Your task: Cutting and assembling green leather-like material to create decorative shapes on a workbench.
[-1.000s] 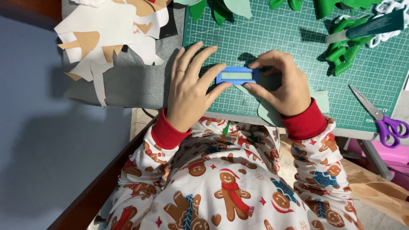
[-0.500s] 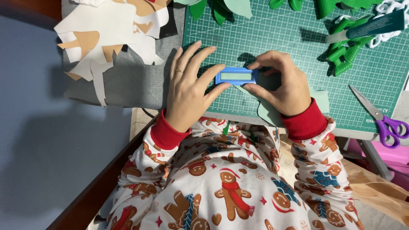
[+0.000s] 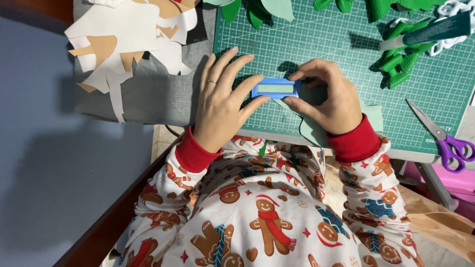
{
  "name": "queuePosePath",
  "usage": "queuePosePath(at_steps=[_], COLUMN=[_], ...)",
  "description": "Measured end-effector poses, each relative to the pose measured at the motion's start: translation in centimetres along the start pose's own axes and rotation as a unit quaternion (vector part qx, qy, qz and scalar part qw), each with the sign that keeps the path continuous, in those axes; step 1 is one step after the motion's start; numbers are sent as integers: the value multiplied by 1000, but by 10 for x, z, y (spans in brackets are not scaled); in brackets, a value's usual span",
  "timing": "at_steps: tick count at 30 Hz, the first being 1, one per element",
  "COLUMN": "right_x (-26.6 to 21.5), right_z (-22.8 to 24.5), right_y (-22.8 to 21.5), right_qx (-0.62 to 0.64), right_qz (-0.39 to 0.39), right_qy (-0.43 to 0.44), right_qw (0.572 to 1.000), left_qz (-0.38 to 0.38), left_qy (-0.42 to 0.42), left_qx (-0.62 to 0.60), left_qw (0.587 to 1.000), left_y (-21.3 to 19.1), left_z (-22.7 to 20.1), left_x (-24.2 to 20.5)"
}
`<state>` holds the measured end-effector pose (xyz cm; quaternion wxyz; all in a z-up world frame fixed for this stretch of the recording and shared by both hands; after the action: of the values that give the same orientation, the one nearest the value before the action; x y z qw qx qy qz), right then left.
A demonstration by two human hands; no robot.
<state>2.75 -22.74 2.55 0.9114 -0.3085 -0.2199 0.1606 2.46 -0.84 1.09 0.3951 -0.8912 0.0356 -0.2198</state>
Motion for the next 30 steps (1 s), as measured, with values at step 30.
queuePosePath(at_steps=[30], right_x=[-342], right_z=[-283], right_y=[-270], right_qx=[-272], right_qz=[-194], right_qy=[234], right_qw=[913], left_qz=[34], left_qy=[47], left_qx=[43], left_qw=[997], left_y=[15], left_z=[2], left_x=[5])
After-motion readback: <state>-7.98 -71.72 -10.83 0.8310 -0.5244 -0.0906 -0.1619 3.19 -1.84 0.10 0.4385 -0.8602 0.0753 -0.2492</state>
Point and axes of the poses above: each hand's wrist, its own x-axis towards the middle knuckle, its own y-axis out of the palm, z = x × y, the point moved 3 cm from there along x, towards the middle knuckle, and after that the axes turned 7 degrees about -y, right-handed, at the moved point
